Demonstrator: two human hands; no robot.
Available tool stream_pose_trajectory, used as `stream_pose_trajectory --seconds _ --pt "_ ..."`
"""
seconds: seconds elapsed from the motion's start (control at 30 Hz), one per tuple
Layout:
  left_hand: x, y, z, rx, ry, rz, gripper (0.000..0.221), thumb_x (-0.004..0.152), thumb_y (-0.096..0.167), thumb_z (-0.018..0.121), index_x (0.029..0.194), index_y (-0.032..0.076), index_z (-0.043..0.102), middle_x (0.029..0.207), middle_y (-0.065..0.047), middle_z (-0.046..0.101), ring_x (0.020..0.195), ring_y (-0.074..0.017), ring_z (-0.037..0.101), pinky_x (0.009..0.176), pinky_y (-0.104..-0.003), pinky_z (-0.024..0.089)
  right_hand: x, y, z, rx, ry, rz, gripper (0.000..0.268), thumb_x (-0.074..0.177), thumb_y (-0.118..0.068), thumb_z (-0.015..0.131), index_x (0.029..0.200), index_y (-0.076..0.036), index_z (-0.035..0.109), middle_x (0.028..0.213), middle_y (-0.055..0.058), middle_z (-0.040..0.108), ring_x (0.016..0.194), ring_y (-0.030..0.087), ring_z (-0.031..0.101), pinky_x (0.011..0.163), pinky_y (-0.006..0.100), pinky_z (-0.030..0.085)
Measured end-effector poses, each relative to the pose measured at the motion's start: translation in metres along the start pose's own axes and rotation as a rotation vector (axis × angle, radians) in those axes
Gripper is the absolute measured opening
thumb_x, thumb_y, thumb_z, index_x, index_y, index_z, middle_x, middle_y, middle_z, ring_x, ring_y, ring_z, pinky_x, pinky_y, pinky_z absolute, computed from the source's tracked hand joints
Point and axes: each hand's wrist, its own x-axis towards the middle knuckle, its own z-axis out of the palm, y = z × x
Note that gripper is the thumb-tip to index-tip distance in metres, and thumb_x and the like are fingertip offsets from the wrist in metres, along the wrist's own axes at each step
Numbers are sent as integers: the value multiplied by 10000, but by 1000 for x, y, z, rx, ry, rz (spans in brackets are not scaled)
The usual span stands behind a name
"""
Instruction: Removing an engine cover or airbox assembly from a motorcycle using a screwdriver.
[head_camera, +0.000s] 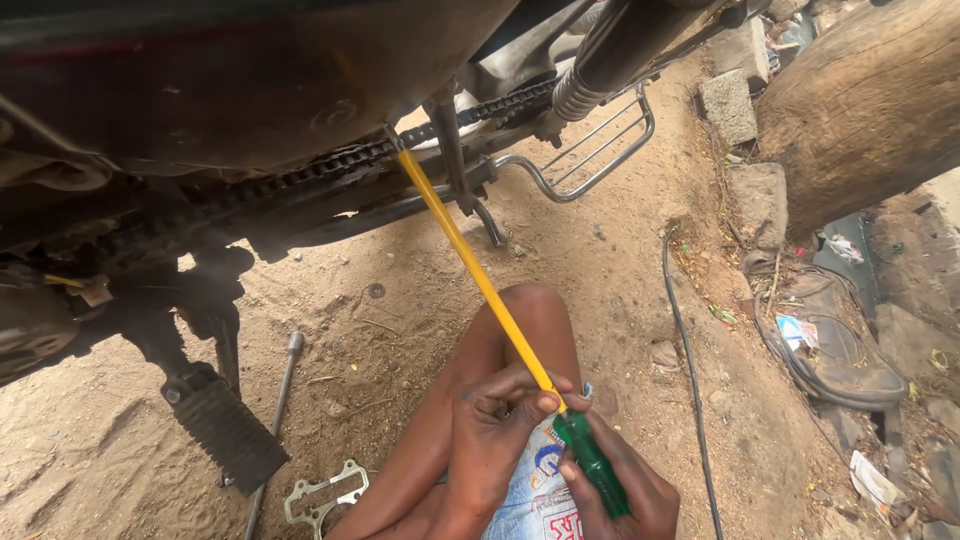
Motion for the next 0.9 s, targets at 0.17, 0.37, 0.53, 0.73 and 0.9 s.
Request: stream_pose_trajectory --seconds 0.17,0.37,0.53,0.73,0.9 --pt "4 10 -3 68 -42 33 221 950 126 727 1083 -50 714 989 -152 797 953 -191 761 901 -339 600 7 5 -7 53 99 180 573 927 -198 669 1426 77 606 772 164 692 461 71 499 410 192 395" --pt "2 6 -3 133 -17 5 221 971 143 684 1103 -31 724 929 -140 795 908 -172 762 881 -321 603 13 5 -15 1083 -387 508 572 1111 -347 515 1435 123 480 747 73 584 400 54 410 362 222 335" --pt "0 -1 -11 180 149 26 151 926 72 745 1016 -50 734 883 -140 803 851 -160 745 796 -280 572 21 -34 19 232 -1 251 582 849 -213 672 1366 26 554 873 159 734 422 110 582 344 227 463" --pt "-2 6 -5 149 115 36 143 918 77 748 1008 -32 727 873 -136 809 853 -166 775 808 -275 587 -1 9 28 -436 288 -252 515 846 -31 762 1340 4 621 1209 213 768 1002 206 797 878 325 633" --pt "1 20 -1 151 46 47 187 951 132 711 1068 -14 714 931 -130 778 906 -161 760 842 -297 595 9 18 0 359 -2 42 473 959 -55 694 1384 81 536 978 205 699 688 138 617 610 263 508"
